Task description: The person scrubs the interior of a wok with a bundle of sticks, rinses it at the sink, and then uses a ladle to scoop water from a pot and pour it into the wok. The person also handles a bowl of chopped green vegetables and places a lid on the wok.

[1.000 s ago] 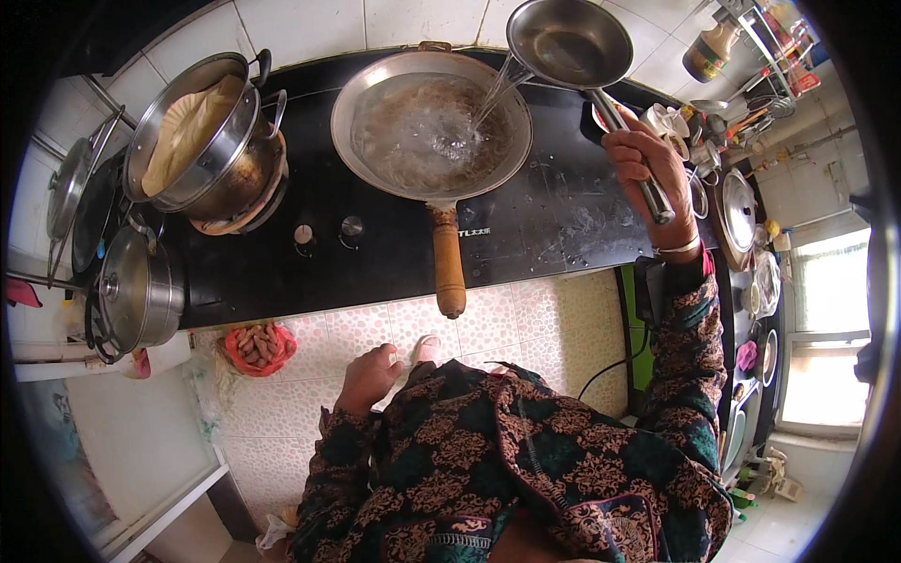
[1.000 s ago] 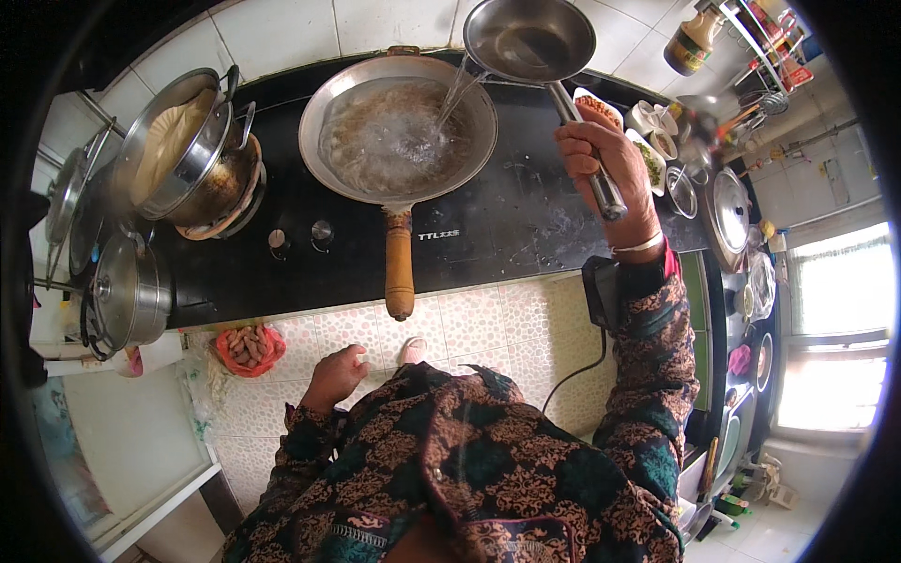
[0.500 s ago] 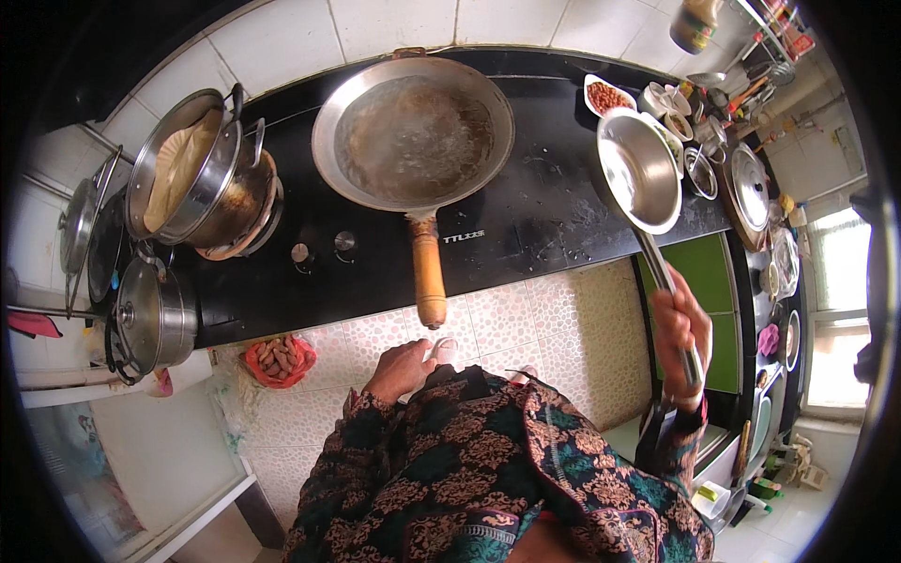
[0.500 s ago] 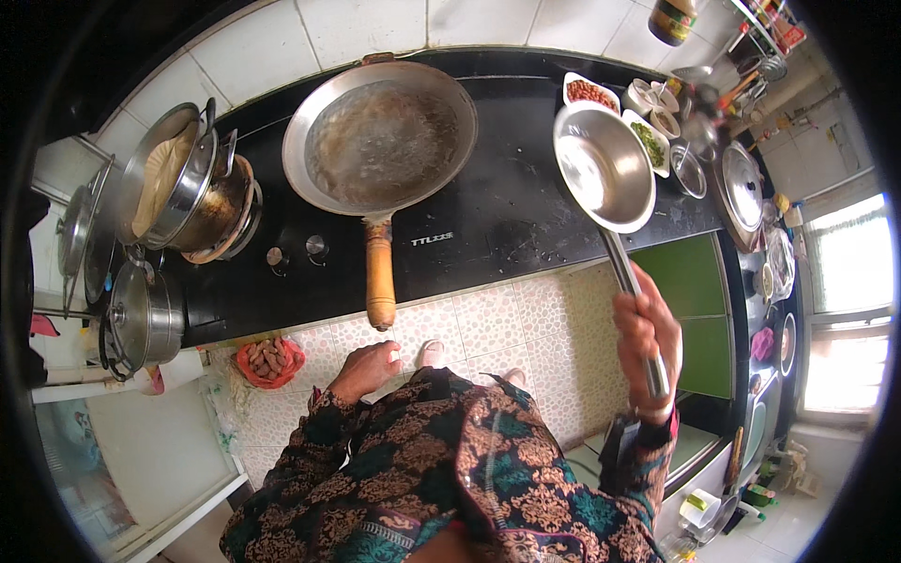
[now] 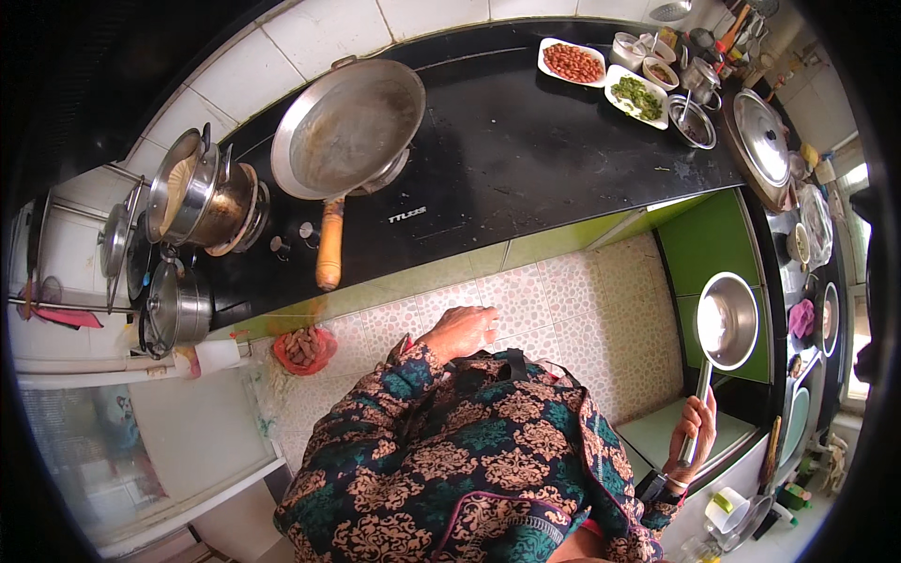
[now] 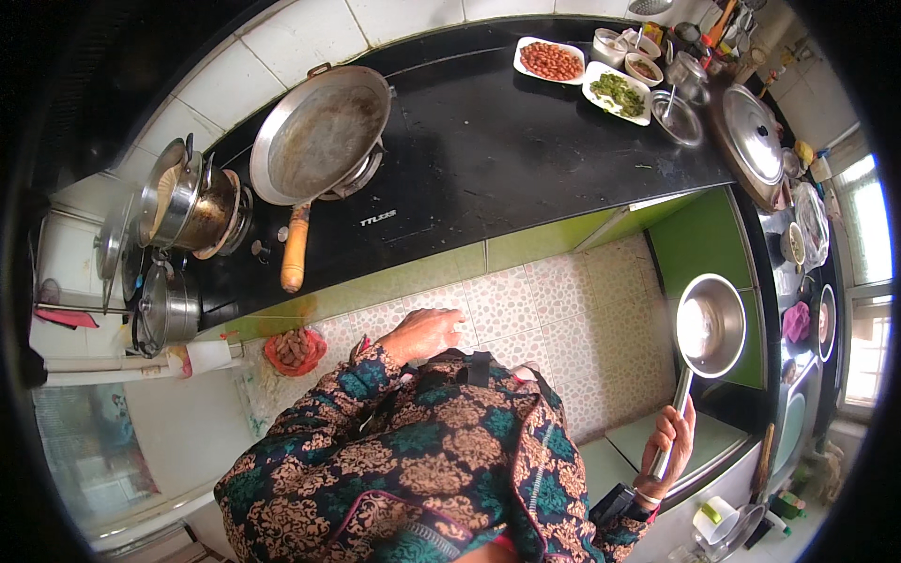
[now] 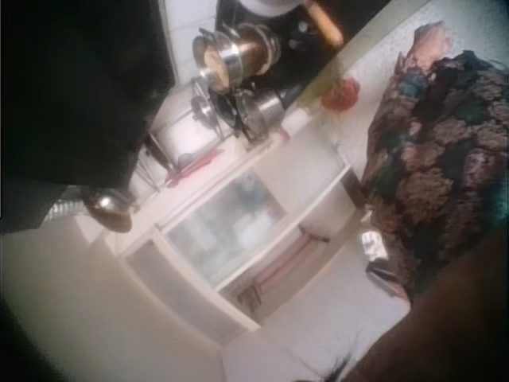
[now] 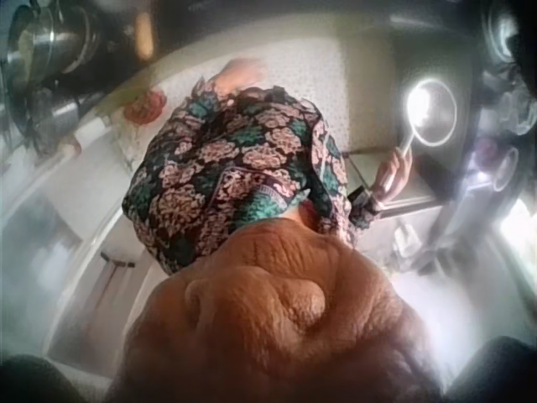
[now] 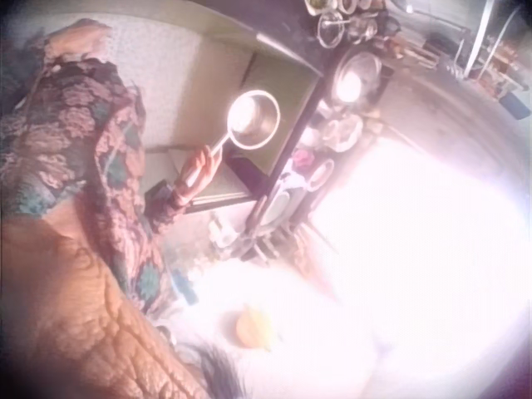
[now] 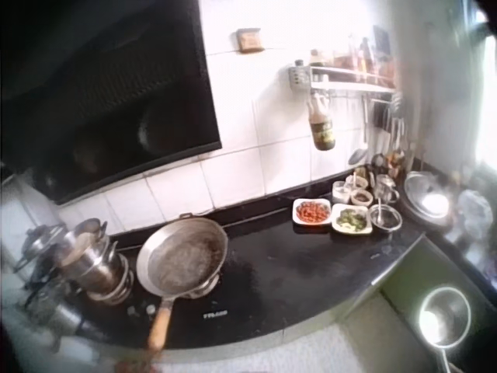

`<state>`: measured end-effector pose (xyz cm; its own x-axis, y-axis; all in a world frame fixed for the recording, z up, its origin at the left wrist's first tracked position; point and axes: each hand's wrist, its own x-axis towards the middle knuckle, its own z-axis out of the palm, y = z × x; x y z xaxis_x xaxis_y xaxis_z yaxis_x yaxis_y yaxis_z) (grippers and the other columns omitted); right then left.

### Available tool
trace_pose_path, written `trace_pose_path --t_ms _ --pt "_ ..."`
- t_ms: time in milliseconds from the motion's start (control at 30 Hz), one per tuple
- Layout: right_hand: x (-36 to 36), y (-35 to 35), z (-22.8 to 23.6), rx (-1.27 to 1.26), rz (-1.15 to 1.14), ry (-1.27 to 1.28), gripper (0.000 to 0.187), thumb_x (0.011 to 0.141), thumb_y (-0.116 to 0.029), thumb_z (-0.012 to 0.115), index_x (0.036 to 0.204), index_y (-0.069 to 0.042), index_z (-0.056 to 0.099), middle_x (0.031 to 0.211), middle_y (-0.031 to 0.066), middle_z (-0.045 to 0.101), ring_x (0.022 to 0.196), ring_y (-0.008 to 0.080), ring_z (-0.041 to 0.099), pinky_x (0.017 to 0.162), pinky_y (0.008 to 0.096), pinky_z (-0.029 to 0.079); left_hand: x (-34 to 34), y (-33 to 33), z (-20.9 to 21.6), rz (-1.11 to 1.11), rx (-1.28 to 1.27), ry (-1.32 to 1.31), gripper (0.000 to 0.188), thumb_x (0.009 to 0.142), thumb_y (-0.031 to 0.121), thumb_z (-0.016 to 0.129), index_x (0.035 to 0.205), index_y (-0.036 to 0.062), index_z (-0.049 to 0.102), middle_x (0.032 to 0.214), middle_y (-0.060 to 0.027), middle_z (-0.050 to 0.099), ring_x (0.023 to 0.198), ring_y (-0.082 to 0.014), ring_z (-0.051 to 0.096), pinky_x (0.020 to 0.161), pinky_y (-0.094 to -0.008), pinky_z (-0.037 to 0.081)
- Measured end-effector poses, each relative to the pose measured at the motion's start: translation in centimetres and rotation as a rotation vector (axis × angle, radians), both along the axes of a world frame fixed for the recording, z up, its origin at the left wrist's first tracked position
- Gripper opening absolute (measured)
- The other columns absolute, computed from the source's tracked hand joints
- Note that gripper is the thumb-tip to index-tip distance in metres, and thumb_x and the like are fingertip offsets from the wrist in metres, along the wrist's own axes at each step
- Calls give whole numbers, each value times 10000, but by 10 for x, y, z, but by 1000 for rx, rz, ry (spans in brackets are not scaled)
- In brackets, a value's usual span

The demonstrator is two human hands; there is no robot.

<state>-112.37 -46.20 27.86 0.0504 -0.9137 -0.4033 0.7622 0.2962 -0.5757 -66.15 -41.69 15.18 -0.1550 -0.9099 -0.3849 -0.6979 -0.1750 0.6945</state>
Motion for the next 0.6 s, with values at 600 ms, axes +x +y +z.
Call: trace_pose_path --t_ms 600 --pt "-194 -74 -49 -89 -278 -417 155 1039 -19 392 1172 58 401 911 68 402 649 87 394 470 199 415 -160 -137 16 -218 -34 -79 369 893 307 609 1138 30 614 972 -227 686 933 -432 652 778 -529 511"
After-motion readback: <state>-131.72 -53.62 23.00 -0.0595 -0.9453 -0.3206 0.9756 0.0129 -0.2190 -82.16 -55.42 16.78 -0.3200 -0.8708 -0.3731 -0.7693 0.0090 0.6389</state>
